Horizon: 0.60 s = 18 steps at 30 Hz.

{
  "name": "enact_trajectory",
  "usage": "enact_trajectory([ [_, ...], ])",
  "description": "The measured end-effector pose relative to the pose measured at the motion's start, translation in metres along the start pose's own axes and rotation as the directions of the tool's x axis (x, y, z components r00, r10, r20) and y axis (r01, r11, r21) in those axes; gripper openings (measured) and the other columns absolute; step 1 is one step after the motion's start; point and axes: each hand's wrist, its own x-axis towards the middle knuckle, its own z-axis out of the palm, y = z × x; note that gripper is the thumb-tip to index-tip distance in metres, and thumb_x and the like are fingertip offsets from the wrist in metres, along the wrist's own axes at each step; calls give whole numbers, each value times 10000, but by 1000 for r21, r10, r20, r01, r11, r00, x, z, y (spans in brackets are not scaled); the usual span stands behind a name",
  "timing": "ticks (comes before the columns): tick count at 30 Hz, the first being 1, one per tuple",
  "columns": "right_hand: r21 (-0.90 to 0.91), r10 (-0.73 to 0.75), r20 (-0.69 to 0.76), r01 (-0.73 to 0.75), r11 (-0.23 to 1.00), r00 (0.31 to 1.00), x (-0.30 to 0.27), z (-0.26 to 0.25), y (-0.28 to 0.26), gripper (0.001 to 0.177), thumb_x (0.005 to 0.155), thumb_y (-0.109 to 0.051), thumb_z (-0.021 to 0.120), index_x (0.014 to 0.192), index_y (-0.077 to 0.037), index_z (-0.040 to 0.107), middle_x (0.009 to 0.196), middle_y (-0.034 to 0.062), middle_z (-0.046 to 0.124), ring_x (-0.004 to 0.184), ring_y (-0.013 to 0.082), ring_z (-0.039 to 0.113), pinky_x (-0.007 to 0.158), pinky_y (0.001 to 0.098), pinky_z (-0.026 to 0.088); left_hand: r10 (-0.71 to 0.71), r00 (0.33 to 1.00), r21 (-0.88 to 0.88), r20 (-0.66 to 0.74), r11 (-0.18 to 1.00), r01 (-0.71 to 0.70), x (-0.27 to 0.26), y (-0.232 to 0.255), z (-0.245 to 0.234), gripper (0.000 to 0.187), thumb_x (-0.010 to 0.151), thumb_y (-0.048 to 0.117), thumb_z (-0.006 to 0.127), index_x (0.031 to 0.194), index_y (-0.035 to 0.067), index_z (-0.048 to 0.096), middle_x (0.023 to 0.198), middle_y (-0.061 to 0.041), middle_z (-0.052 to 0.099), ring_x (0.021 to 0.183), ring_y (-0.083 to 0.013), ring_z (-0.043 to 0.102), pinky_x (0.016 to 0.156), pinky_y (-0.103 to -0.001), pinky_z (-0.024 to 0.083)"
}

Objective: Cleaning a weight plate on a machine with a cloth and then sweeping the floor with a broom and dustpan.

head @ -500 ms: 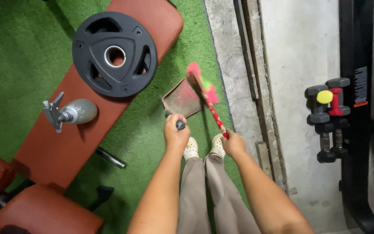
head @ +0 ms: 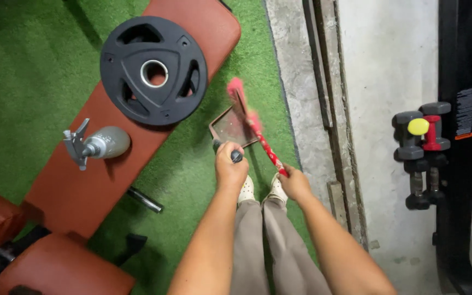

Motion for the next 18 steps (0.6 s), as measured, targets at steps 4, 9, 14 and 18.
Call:
enact_trajectory([
  [4,-5,-37,34,37,999,999,-24,-50,-29,530,892,-351,694,1404,-239,616,1162,195,738,1062,381,712,922,486,553,58,998,-14,16,998,-58,5,-3,-3,186,670,-73,586,809,52,588,873,-141,627,871,-340,637,809,-377,515],
  [9,-215,57,-46,-65,974,997,-13,-47,-41,554,949,-307,628,1494,-257,545,1172,211,719,1046,431,687,909,531,533,25,1000,-19,15,1000,-24,2,4,-8,189,659,-72,582,797,57,593,864,-130,630,853,-333,639,791,-380,512],
  [14,42,-230,1,230,972,973,39,-10,26,547,878,-262,734,1390,-110,616,1091,190,744,969,336,733,806,441,571,24,1000,-11,-13,1000,-24,18,-12,-20,198,690,-57,616,839,73,628,894,-123,646,886,-317,651,812,-371,518],
  [18,629,-26,323,-194,753,946,12,-77,35,453,984,-248,646,1389,-54,704,924,64,703,688,159,534,549,317,413,47,996,11,75,999,-48,22,-29,-45,182,708,-29,644,854,74,609,907,-113,677,895,-279,666,830,-361,525],
])
